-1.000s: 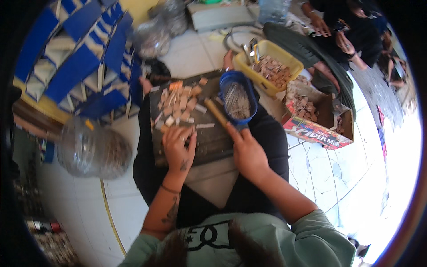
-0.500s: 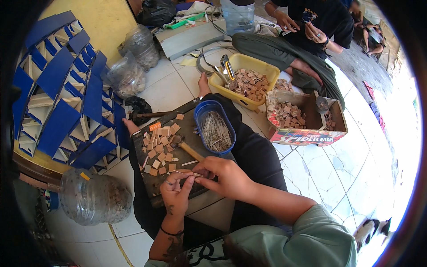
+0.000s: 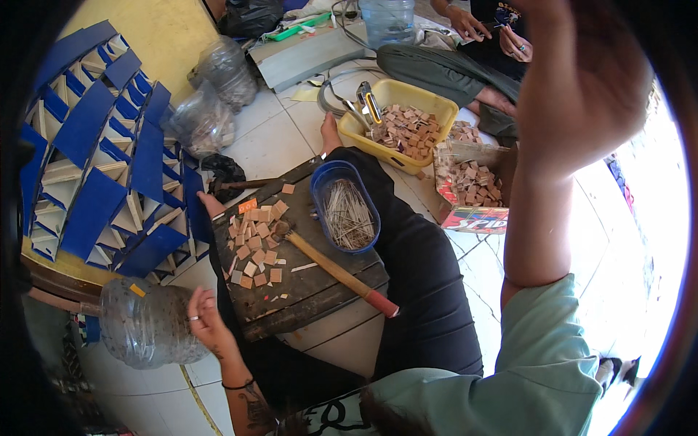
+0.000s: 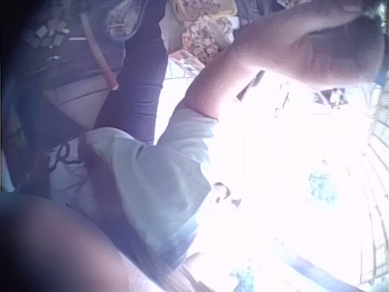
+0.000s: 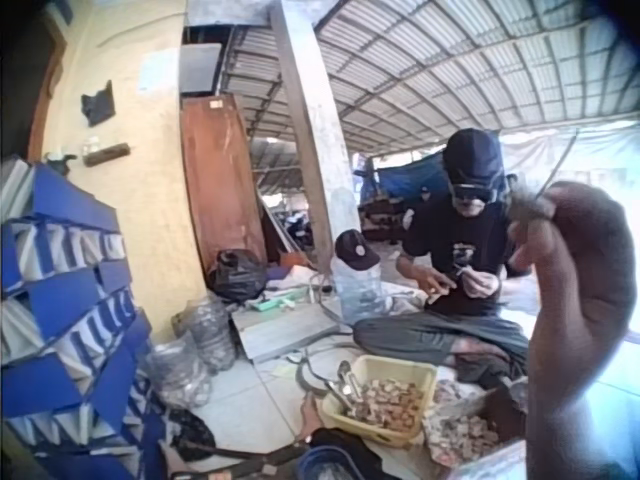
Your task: The person sits on the floor and repeatedly picks small wooden blocks and thin sticks, then uses a hammer to tap the sticks into the blocks. The assembled pieces are placed into a nearby container. The process is repeated continuously.
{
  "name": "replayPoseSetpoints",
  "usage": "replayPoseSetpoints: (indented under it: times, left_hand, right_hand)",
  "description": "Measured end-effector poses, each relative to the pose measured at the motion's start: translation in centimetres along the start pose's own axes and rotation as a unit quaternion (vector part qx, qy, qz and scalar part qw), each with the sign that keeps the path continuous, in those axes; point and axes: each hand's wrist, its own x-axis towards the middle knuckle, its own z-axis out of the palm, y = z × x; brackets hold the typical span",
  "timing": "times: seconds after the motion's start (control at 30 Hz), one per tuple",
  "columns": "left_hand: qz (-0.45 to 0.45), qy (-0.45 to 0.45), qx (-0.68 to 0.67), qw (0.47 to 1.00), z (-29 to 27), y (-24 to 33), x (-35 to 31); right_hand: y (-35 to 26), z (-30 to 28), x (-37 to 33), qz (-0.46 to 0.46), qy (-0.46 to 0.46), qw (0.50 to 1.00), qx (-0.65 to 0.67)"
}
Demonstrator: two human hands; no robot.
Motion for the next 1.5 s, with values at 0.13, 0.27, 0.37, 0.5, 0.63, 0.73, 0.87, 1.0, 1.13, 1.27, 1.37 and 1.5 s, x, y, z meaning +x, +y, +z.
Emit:
replayPoseSetpoints:
  times: [0.13,0.27,0.37,0.5,0.63,0.73,0.87,1.0,1.13,1.27,1.37,1.5]
  left_hand:
    - [-0.048,0.043,0.114,0.991,-5.4,-4.7,1.3]
    - [-0.094,-0.049,0.293,0.95,-7.9,-8.0,0.5]
    - [-0.165,-0.122,0.332,0.921,-8.3,-8.8,-0.6]
    - [-0.199,-0.148,0.298,0.922,-8.0,-9.0,-1.2]
    - [-0.211,-0.162,0.3,0.916,-8.0,-9.1,-0.8]
    - [-0.212,-0.169,0.322,0.907,-7.9,-8.8,-0.9]
    - [-0.219,-0.18,0.331,0.9,-7.4,-8.2,-0.8]
    - [-0.274,-0.168,0.358,0.877,-7.4,-7.8,-1.0]
    - [-0.327,-0.176,0.403,0.836,-7.7,-7.9,-1.0]
    - [-0.342,-0.193,0.417,0.82,-7.9,-8.3,-1.0]
    - [-0.339,-0.18,0.415,0.825,-8.2,-8.6,-1.4]
    - [-0.294,-0.138,0.44,0.837,-8.7,-8.3,-2.1]
  right_hand:
    - [6.4,0.3,-1.0,-0.059,-0.008,0.997,-0.053]
    - [9.9,1.2,-12.9,0.18,-0.613,0.602,-0.479]
    - [6.1,-2.4,-20.1,0.224,-0.578,0.73,-0.288]
    - [-0.1,-4.1,-24.2,0.197,-0.497,0.831,-0.153]
    - [-2.2,-5.2,-25.3,0.224,-0.581,0.762,-0.178]
    - [-1.4,-5.2,-26.3,0.237,-0.584,0.753,-0.191]
    - [-1.0,-5.1,-27.2,0.207,-0.628,0.714,-0.228]
    - [-1.2,-5.0,-27.2,0.228,-0.626,0.706,-0.239]
    - [-1.1,-5.2,-27.5,0.225,-0.613,0.72,-0.234]
    - [-1.3,-5.4,-28.1,0.221,-0.6,0.732,-0.235]
    - [-1.7,-5.6,-28.4,0.227,-0.594,0.735,-0.235]
    - [-2.1,-6.3,-28.7,0.237,-0.577,0.752,-0.213]
